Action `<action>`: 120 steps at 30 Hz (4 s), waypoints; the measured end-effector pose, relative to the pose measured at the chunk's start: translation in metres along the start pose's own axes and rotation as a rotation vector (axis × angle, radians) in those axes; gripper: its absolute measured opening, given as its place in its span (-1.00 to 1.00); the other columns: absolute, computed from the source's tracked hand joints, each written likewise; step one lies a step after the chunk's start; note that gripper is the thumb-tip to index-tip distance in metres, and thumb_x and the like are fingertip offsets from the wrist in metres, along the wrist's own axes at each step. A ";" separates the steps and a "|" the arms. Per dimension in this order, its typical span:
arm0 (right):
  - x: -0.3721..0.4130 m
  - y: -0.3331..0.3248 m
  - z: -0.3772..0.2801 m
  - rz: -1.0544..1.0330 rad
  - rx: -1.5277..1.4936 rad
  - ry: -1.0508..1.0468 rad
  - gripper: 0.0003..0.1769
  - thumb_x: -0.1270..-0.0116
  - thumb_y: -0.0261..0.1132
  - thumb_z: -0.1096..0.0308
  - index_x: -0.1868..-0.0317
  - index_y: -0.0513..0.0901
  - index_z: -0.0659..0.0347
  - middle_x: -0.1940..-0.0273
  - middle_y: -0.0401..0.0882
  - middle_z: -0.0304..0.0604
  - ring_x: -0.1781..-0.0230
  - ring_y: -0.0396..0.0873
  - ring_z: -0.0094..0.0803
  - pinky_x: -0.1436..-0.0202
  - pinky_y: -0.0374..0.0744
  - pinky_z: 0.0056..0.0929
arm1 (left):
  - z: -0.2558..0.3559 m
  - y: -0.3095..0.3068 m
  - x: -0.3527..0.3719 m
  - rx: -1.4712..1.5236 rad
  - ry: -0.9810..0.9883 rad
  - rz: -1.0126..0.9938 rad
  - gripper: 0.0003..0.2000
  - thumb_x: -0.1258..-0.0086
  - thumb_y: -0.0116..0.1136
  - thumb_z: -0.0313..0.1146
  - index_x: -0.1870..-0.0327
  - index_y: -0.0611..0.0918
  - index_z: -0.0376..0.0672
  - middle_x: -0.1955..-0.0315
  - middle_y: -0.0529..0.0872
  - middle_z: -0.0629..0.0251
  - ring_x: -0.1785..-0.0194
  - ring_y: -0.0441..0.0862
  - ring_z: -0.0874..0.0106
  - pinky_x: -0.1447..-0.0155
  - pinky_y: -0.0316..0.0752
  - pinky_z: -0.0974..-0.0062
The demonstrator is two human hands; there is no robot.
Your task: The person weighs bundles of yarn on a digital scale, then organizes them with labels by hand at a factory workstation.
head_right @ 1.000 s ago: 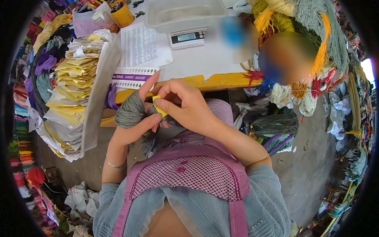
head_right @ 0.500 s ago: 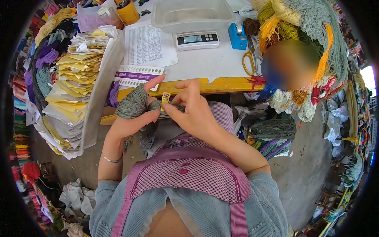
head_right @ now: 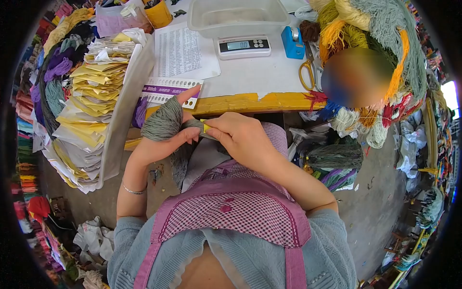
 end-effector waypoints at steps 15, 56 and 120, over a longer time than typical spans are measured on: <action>0.001 0.001 0.027 -0.456 -1.100 0.708 -0.80 -0.32 0.31 0.26 0.27 0.59 0.23 0.51 0.38 -0.45 0.55 0.22 -0.73 0.50 0.12 -0.69 | 0.007 0.011 0.000 -0.176 0.238 -0.079 -0.82 -0.20 0.25 -0.60 0.23 0.63 -0.10 0.38 0.56 0.44 0.37 0.50 0.56 0.27 0.39 0.58; 0.198 -0.385 -0.021 0.986 -0.427 0.340 -0.76 -0.48 0.18 0.28 0.24 0.57 0.32 0.66 0.07 -0.51 0.70 0.00 -0.75 0.63 -0.06 -0.66 | -0.102 0.073 -0.036 -0.023 0.049 0.057 -0.70 -0.16 0.18 -0.49 0.04 0.65 -0.20 0.42 0.56 0.39 0.34 0.49 0.49 0.13 0.44 0.53; 0.026 -0.048 0.005 -0.002 -0.854 0.545 -0.61 -0.54 0.07 0.19 -0.14 0.51 0.33 0.07 0.61 -0.18 0.03 0.52 -0.56 -0.12 0.43 -0.57 | 0.025 0.054 -0.023 -0.303 0.495 0.276 -0.80 -0.37 0.19 -0.41 0.04 0.67 -0.22 0.05 0.67 0.20 0.10 0.65 0.29 0.00 0.51 0.42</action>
Point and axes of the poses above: each hand's wrist, its own x-axis away from the middle knuckle, its own y-axis out of the palm, z = x × y, the point moved 3 cm from there along -x, towards the middle knuckle
